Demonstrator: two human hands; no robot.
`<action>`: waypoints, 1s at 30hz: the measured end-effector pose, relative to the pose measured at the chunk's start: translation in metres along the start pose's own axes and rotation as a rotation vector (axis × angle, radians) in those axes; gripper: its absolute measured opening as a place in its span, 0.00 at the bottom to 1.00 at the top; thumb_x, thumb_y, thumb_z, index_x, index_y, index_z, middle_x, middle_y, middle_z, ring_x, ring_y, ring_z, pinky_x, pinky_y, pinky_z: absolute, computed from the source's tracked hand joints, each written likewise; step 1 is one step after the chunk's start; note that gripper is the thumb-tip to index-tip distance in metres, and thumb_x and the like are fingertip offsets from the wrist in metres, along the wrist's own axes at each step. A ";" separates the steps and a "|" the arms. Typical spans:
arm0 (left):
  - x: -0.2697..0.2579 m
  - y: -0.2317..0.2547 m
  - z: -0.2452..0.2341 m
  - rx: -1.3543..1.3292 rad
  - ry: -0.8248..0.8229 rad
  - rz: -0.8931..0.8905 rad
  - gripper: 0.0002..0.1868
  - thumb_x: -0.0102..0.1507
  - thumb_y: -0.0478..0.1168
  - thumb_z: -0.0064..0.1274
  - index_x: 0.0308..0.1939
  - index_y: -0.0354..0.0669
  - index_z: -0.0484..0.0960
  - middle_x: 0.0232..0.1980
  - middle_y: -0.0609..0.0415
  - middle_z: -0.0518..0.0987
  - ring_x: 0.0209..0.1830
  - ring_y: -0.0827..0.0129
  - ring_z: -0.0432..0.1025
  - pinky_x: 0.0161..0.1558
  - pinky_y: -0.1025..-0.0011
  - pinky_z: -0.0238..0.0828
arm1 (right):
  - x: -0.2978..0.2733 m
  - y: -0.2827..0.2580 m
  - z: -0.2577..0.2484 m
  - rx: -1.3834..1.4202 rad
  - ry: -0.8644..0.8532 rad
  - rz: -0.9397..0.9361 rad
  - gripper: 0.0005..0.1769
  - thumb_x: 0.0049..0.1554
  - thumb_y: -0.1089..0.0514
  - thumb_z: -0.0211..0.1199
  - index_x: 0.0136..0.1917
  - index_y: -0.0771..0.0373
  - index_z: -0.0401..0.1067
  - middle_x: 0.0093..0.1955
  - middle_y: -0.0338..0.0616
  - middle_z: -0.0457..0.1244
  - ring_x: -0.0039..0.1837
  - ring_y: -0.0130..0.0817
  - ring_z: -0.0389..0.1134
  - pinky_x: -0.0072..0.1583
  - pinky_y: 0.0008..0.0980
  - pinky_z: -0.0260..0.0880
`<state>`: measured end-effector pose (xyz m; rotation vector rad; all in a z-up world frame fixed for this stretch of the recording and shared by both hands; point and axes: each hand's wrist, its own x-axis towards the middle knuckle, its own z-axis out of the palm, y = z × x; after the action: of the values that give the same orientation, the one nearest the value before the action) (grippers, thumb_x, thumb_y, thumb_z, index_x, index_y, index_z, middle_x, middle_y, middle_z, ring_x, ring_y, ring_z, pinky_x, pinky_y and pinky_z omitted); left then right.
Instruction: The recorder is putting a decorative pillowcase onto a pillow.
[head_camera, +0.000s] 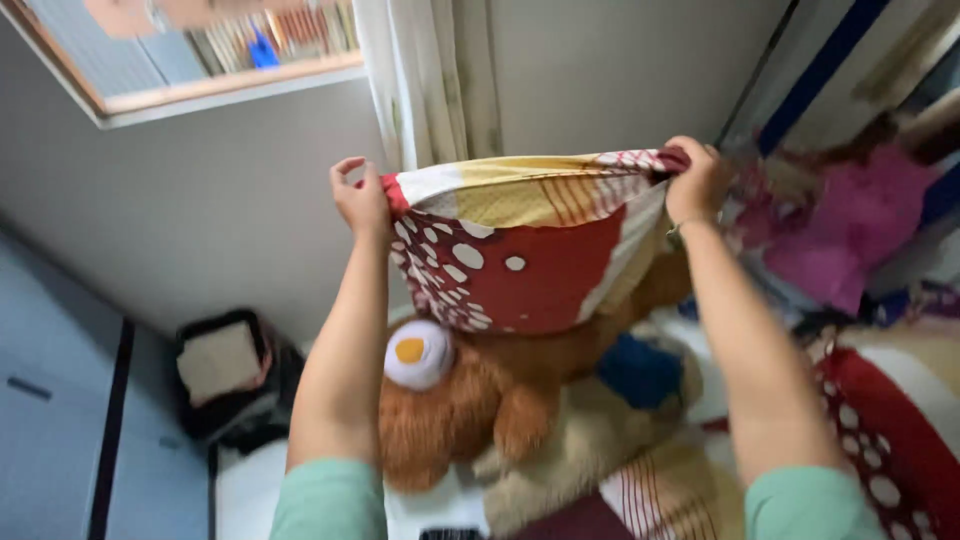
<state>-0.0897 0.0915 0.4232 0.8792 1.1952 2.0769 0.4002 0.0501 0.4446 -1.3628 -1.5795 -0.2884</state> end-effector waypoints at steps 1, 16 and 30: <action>0.015 -0.007 0.003 -0.010 0.000 0.013 0.14 0.62 0.36 0.57 0.51 0.44 0.76 0.38 0.53 0.74 0.33 0.71 0.66 0.37 0.66 0.66 | 0.009 0.005 0.010 0.004 0.013 -0.010 0.18 0.58 0.68 0.54 0.56 0.57 0.79 0.52 0.52 0.71 0.55 0.48 0.75 0.58 0.43 0.76; 0.037 -0.060 -0.030 0.602 -0.163 0.144 0.14 0.61 0.37 0.57 0.51 0.40 0.81 0.51 0.48 0.81 0.47 0.65 0.75 0.49 0.68 0.72 | -0.021 0.030 0.016 -0.027 -0.105 0.280 0.11 0.58 0.62 0.59 0.52 0.56 0.79 0.51 0.57 0.70 0.56 0.55 0.72 0.56 0.45 0.71; -0.023 -0.172 -0.041 -0.464 -0.369 -1.185 0.37 0.64 0.60 0.48 0.67 0.38 0.67 0.61 0.37 0.75 0.49 0.36 0.75 0.52 0.28 0.64 | -0.125 0.157 0.166 1.318 -0.453 1.280 0.22 0.64 0.44 0.47 0.59 0.57 0.75 0.58 0.44 0.71 0.60 0.40 0.72 0.61 0.45 0.74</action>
<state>-0.0801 0.1272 0.2484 0.1803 0.6795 1.0585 0.4339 0.1446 0.2044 -1.0197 -0.5595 1.6105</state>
